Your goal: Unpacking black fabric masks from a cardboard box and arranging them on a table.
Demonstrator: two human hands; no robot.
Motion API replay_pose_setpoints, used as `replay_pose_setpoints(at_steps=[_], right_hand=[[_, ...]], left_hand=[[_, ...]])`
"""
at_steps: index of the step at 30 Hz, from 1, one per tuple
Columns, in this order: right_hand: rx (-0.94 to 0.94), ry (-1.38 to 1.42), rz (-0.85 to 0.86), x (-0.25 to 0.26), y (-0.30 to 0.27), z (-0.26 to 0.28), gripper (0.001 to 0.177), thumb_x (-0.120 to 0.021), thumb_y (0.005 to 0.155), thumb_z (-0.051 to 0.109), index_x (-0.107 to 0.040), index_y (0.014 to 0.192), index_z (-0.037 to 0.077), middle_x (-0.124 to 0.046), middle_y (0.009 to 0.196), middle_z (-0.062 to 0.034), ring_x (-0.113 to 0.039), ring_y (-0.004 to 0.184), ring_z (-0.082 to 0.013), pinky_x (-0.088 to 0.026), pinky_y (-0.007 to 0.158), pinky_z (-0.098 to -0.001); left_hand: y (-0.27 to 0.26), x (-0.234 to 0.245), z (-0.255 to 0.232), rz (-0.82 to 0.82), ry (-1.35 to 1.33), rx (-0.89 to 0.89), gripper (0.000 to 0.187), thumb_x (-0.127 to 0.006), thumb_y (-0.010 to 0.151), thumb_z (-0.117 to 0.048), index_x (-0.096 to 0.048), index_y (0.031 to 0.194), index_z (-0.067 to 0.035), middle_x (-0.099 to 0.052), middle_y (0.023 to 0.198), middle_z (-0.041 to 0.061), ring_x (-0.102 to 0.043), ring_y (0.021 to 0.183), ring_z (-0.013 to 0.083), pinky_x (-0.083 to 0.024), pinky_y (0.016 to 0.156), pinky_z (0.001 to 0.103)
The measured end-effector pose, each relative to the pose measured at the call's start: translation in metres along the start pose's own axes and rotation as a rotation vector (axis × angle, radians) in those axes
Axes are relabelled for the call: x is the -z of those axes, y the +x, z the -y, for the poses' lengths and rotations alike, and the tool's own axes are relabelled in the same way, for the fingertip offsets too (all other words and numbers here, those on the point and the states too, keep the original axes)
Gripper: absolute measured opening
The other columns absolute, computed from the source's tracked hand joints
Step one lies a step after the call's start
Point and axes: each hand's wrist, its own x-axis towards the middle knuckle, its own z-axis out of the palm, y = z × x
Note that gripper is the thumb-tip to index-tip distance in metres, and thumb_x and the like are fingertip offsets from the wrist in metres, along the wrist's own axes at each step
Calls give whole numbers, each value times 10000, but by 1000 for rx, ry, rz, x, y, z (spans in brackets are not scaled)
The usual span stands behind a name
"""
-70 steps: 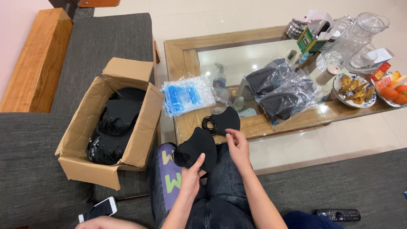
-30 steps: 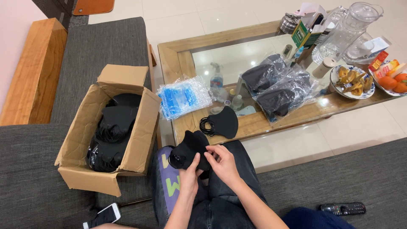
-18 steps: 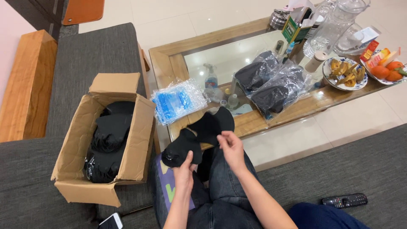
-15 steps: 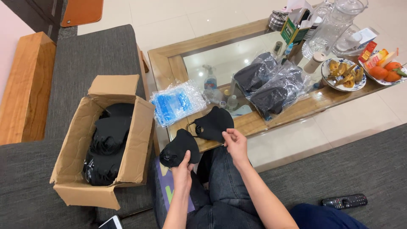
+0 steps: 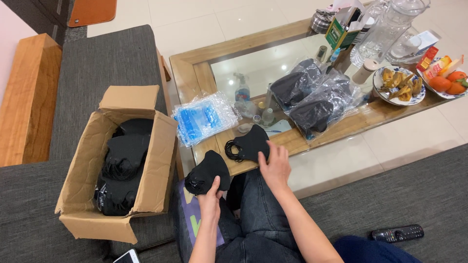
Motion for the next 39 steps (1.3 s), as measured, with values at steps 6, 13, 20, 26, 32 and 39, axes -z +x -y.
replay_pose_setpoints(at_steps=[6,13,20,26,32,39], right_hand=[[458,-122,-6,-26,3,-18,441,-562,1011,393,-623,1417,231,-497,1544,-157,-407,1456,-394,-303,1161,-572],[428,-106,-34,-21,2,-28,464,-553,1021,409,-588,1457,255,-473,1583,-127,-423,1463,-358,-293,1162,-546],[410,-83,-65,-22,-1,-25,434,-547,1038,417,-604,1442,269,-497,1563,-109,-443,1451,-321,-284,1176,-519],[396,-112,-54,-28,-1,-32,419,-562,1039,435,-598,1443,333,-491,1565,-71,-449,1446,-302,-281,1174,-529],[397,-138,27,-16,-1,-23,482,-570,1024,436,-547,1489,316,-453,1580,-126,-397,1477,-352,-284,1167,-594],[461,297,74,-13,2,36,442,-644,1009,314,-611,1442,232,-488,1491,-161,-402,1433,-406,-310,1167,-558]], left_hand=[[-8,-3,-8,-35,74,64,651,-817,788,-125,-631,1405,-213,-690,1378,14,-674,1171,189,-548,823,372],[-6,-4,-7,-5,42,10,586,-820,790,-75,-662,1335,-222,-734,1295,36,-703,1088,174,-572,732,333],[-28,-43,-38,46,12,82,677,-852,799,-103,-583,1417,-33,-621,1397,194,-639,1220,336,-595,909,497],[-15,-53,-32,119,59,79,858,-901,827,-224,-448,1526,-18,-530,1484,240,-610,1248,453,-594,956,533],[-13,-42,-30,160,193,64,945,-904,832,-341,-397,1561,-18,-496,1529,239,-567,1300,446,-553,1020,549],[-3,-39,-16,133,258,34,892,-953,789,-324,-512,1510,-37,-605,1442,204,-605,1262,409,-584,944,517]])
